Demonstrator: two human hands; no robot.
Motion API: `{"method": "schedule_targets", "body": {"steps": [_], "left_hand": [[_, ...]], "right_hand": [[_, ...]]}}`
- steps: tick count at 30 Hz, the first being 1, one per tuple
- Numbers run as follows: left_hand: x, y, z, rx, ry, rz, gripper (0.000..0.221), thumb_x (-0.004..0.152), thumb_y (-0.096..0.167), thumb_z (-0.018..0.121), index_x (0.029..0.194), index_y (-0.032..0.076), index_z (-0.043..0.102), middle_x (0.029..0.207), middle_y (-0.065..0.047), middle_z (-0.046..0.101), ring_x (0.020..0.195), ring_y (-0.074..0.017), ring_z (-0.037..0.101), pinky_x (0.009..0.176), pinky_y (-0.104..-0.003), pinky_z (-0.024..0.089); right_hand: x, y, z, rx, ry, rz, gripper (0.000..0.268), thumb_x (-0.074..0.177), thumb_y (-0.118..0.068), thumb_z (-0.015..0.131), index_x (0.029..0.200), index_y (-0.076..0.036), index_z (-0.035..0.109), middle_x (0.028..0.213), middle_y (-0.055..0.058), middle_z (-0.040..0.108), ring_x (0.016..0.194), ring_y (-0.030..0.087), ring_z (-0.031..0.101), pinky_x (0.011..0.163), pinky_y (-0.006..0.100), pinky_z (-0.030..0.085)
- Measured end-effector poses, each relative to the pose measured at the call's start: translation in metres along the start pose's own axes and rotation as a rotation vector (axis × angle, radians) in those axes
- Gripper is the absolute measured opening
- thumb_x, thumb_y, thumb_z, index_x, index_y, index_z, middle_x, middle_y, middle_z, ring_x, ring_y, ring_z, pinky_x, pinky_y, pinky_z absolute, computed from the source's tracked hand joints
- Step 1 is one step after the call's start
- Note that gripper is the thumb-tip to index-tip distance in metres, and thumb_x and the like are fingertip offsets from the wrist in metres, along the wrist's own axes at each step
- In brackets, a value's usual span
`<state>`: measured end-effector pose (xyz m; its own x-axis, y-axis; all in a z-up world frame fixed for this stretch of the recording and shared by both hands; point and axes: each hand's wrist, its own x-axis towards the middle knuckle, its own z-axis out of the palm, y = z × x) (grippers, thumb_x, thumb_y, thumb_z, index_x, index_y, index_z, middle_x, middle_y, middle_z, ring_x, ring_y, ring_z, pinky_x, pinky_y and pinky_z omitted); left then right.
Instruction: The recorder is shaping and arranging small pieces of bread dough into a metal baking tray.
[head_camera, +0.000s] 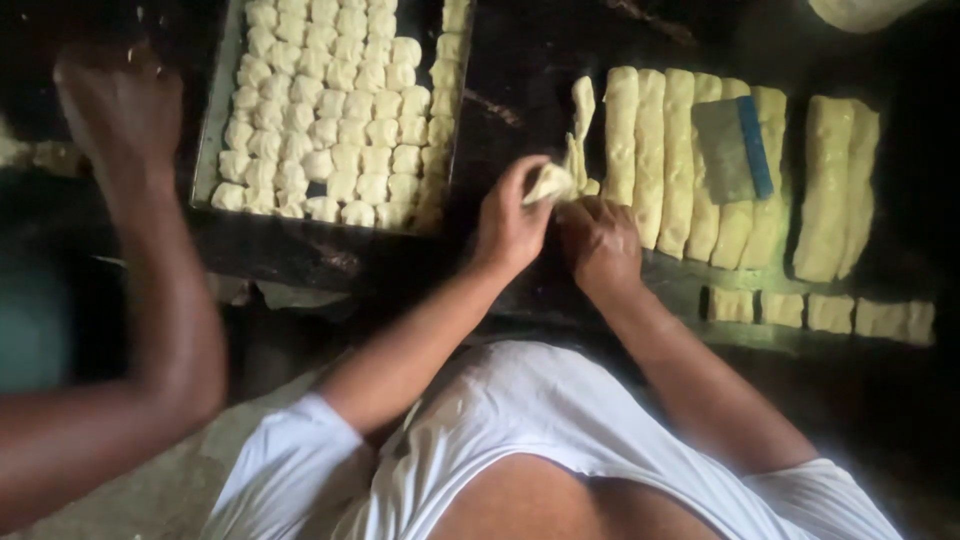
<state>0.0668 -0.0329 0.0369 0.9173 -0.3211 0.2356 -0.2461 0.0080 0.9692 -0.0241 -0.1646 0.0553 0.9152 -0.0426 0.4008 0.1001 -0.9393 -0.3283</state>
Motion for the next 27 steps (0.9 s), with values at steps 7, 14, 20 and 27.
{"method": "schedule_targets", "body": {"steps": [7, 14, 20, 27], "left_hand": [[0.024, -0.048, 0.032, 0.09, -0.183, -0.123, 0.023, 0.086, 0.013, 0.071, 0.106, 0.001, 0.073, 0.091, -0.019, 0.076, 0.087, -0.0359, 0.075, 0.073, -0.041, 0.057], [0.008, -0.039, 0.004, -0.002, -0.251, -0.031, 0.024, 0.085, 0.012, 0.068, 0.105, 0.001, 0.074, 0.092, -0.016, 0.077, 0.081, -0.0228, 0.076, 0.073, -0.036, 0.059], [0.011, -0.008, -0.025, 0.097, 0.03, -0.061, 0.017, 0.089, 0.007, 0.065, 0.103, 0.0, 0.07, 0.095, -0.017, 0.076, 0.086, -0.0264, 0.076, 0.076, -0.038, 0.058], [-0.022, -0.049, 0.028, 0.101, -0.088, -0.007, 0.021, 0.088, 0.011, 0.073, 0.104, -0.002, 0.071, 0.096, -0.022, 0.075, 0.089, -0.0306, 0.074, 0.074, -0.04, 0.058]], "right_hand": [[0.017, 0.027, -0.01, -0.153, -0.21, -0.161, 0.021, 0.084, -0.011, 0.062, 0.103, -0.011, 0.071, 0.113, 0.01, 0.075, 0.117, 0.031, 0.069, 0.098, 0.042, 0.054], [0.011, 0.004, -0.082, 0.618, -0.552, 0.601, 0.028, 0.089, -0.007, 0.072, 0.115, -0.014, 0.078, 0.102, 0.005, 0.079, 0.088, 0.016, 0.074, 0.08, 0.032, 0.061], [-0.008, -0.023, -0.046, 0.593, -0.293, 0.717, 0.019, 0.09, -0.008, 0.074, 0.109, -0.011, 0.076, 0.098, 0.008, 0.078, 0.086, 0.02, 0.073, 0.079, 0.035, 0.061], [-0.027, -0.013, -0.019, 0.141, -0.095, 0.048, 0.012, 0.084, -0.002, 0.074, 0.096, -0.005, 0.074, 0.096, 0.017, 0.072, 0.088, 0.037, 0.069, 0.078, 0.044, 0.056]]}}
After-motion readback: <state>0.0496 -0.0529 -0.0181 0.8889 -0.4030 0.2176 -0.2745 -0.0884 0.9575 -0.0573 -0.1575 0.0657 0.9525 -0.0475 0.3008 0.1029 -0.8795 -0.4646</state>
